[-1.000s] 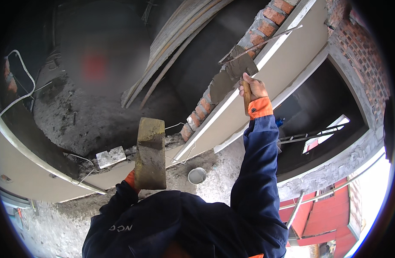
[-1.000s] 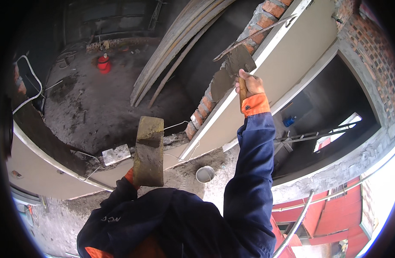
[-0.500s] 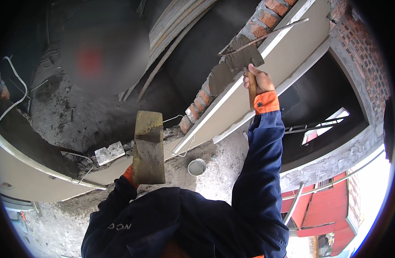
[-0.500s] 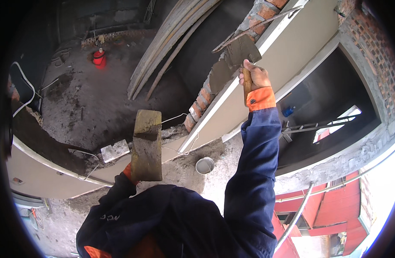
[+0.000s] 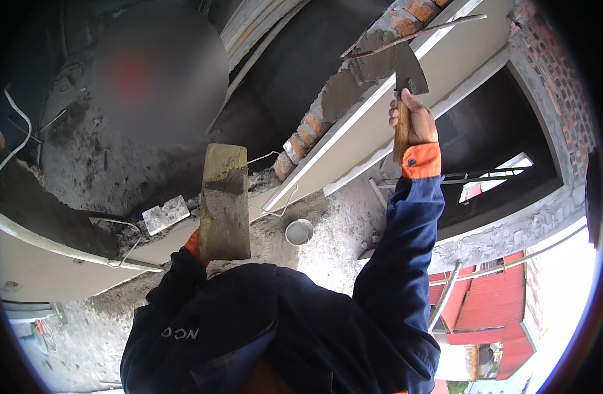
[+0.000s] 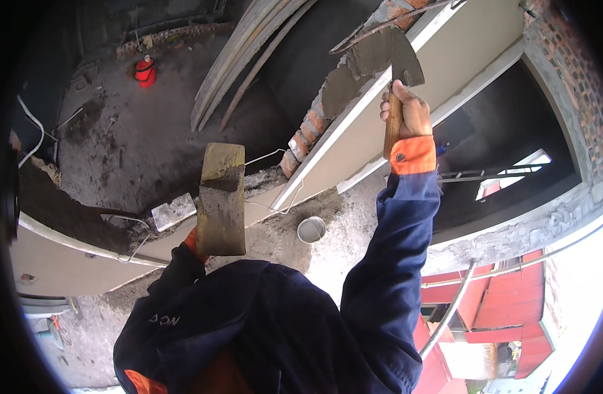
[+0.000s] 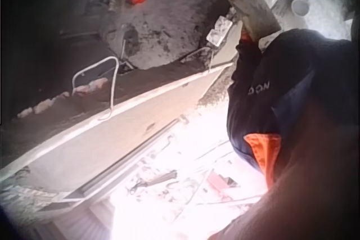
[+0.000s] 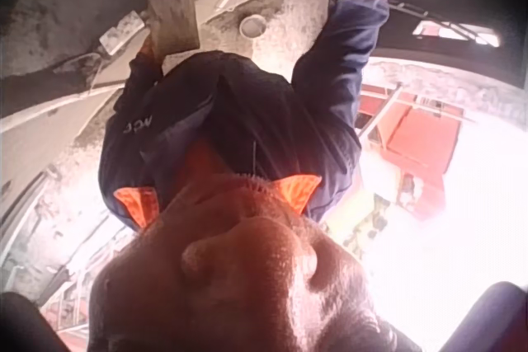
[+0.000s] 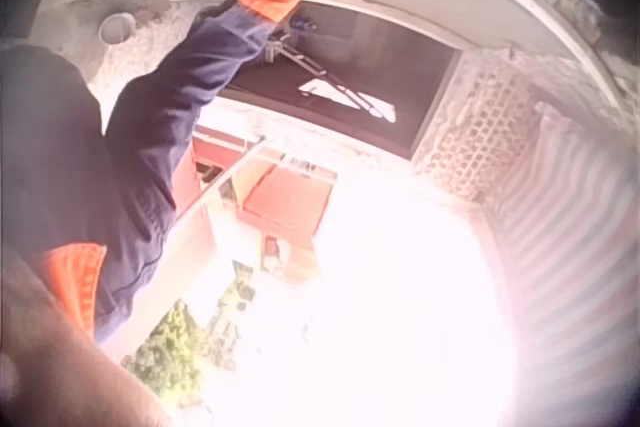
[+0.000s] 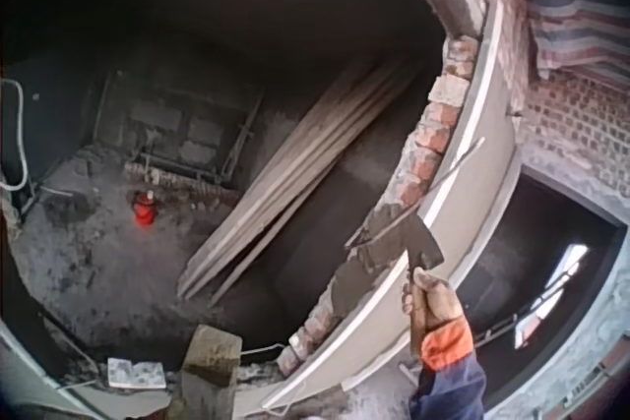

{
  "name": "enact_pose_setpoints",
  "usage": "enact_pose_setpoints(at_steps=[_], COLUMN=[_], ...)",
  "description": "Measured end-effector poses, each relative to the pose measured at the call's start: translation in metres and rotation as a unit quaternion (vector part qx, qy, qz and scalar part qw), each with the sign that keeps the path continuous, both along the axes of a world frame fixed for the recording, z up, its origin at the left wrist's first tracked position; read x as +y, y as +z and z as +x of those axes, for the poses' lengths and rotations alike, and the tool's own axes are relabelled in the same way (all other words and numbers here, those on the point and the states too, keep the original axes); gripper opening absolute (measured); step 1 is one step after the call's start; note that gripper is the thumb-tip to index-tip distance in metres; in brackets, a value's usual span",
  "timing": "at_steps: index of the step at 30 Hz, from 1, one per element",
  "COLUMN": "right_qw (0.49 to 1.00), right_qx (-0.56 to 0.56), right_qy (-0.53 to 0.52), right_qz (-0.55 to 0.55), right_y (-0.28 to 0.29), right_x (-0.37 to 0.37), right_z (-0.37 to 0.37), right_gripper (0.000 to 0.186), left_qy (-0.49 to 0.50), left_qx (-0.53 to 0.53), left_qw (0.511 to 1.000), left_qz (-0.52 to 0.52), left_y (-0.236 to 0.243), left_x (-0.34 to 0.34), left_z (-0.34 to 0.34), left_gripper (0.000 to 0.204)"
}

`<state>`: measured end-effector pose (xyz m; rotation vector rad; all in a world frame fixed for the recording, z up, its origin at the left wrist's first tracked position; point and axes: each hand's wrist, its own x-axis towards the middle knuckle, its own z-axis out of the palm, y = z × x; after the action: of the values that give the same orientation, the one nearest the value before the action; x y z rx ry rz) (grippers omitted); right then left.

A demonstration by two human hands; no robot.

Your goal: The person scoops mortar from a floor pile using a trowel and applies it to a brick wall corner, then uses a flat trowel to smooth the mortar surface.

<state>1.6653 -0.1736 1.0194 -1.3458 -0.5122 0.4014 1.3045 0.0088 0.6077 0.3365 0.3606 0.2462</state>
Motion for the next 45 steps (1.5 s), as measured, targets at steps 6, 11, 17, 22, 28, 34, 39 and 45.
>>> enact_pose_setpoints(at_steps=[6, 11, 17, 22, 28, 34, 39, 45], right_qw=[0.982, 0.987, 0.986, 0.987, 0.984, 0.968, 0.928, 0.932], right_qx=[-0.152, -0.107, -0.094, -0.057, -0.048, -0.052, -0.211, -0.17], right_qy=[-0.109, -0.067, -0.067, -0.08, -0.094, -0.088, -0.087, -0.16], right_qz=[-0.037, -0.104, -0.119, -0.125, -0.142, -0.227, -0.296, -0.276], right_y=[-0.064, -0.099, -0.111, -0.135, -0.17, -0.221, -0.187, -0.121], right_x=[-0.034, -0.004, 0.04, 0.068, 0.063, -0.007, -0.017, 0.022], right_z=[-0.05, -0.039, 0.022, 0.048, 0.047, 0.002, -0.01, 0.005], right_gripper=[0.028, 0.037, 0.051, 0.047, 0.039, 0.039, 0.037, 0.029], left_qy=[-0.043, -0.021, -0.019, 0.002, 0.009, 0.012, -0.002, -0.016], left_qx=[-0.01, 0.004, -0.023, -0.027, -0.03, -0.022, -0.033, -0.041], left_qw=[0.999, 1.0, 1.0, 1.0, 0.944, 0.999, 0.998, 0.998], left_qz=[0.029, 0.0, 0.0, 0.01, 0.329, 0.036, 0.05, -0.04], left_y=[-0.006, -0.009, -0.007, 0.005, 0.008, -0.018, -0.016, 0.007], left_x=[0.008, 0.006, 0.0, -0.005, -0.005, 0.008, 0.013, 0.0], left_z=[-0.002, -0.003, -0.018, -0.023, -0.025, -0.035, -0.024, 0.002], left_gripper=[0.04, 0.044, 0.038, 0.036, 0.031, 0.031, 0.031, 0.036])
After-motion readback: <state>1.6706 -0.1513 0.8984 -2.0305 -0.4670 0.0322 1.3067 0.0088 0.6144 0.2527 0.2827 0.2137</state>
